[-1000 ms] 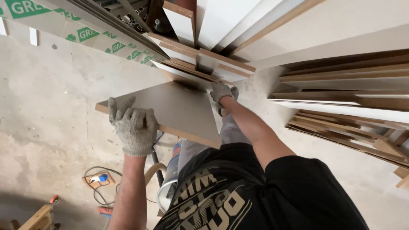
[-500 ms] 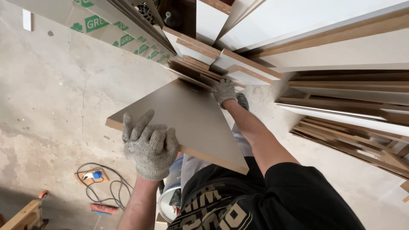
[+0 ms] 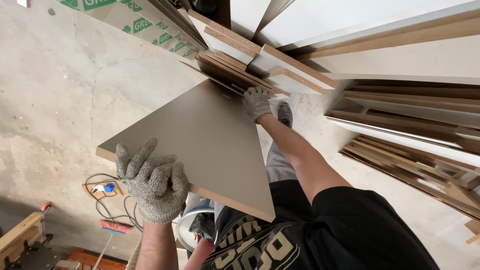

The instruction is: Organizing and stacking wooden boards in a workshop environment

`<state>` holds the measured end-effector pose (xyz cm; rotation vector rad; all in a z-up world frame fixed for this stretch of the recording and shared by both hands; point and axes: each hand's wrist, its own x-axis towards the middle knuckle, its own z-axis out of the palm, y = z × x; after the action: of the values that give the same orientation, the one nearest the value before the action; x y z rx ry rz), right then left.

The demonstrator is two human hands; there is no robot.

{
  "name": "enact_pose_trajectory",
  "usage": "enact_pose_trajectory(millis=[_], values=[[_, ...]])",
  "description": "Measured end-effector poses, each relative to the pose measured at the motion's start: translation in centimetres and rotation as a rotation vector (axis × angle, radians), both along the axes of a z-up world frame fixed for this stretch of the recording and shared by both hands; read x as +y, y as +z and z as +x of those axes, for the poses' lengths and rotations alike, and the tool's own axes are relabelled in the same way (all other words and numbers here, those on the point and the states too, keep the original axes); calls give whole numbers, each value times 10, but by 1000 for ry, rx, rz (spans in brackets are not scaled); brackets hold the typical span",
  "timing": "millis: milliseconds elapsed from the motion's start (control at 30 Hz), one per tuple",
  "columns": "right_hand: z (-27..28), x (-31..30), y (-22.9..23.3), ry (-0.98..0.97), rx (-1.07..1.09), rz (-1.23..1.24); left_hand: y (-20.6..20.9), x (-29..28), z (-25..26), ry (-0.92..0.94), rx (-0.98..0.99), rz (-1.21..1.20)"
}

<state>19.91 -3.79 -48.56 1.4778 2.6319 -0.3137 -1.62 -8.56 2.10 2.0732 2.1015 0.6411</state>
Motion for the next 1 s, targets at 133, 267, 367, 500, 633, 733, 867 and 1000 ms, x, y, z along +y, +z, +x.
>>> enact_pose_trajectory(millis=[133, 267, 367, 500, 633, 733, 867, 1000], values=[[-1, -5, -25, -26, 45, -117, 4, 10, 6, -19, 30, 25], [-7, -3, -32, -340, 117, -193, 5, 8, 5, -24, 33, 20], [-15, 3, -41, -349, -77, -133, 2, 5, 4, -16, 13, 31], [-22, 18, -12, -413, 42, -176, 2, 2, 1, -43, 9, 46], [-20, 14, -29, -165, 111, 43, 2, 3, 1, -42, 12, 44], [-27, 12, -13, -141, 103, -362, 4, 0, 1, -39, 16, 39], [-65, 56, 91, -347, -270, -1162, 4, -1, 0, -34, 24, 38], [-46, 13, -21, -73, -185, -947, 4, -6, -1, -62, 23, 43]])
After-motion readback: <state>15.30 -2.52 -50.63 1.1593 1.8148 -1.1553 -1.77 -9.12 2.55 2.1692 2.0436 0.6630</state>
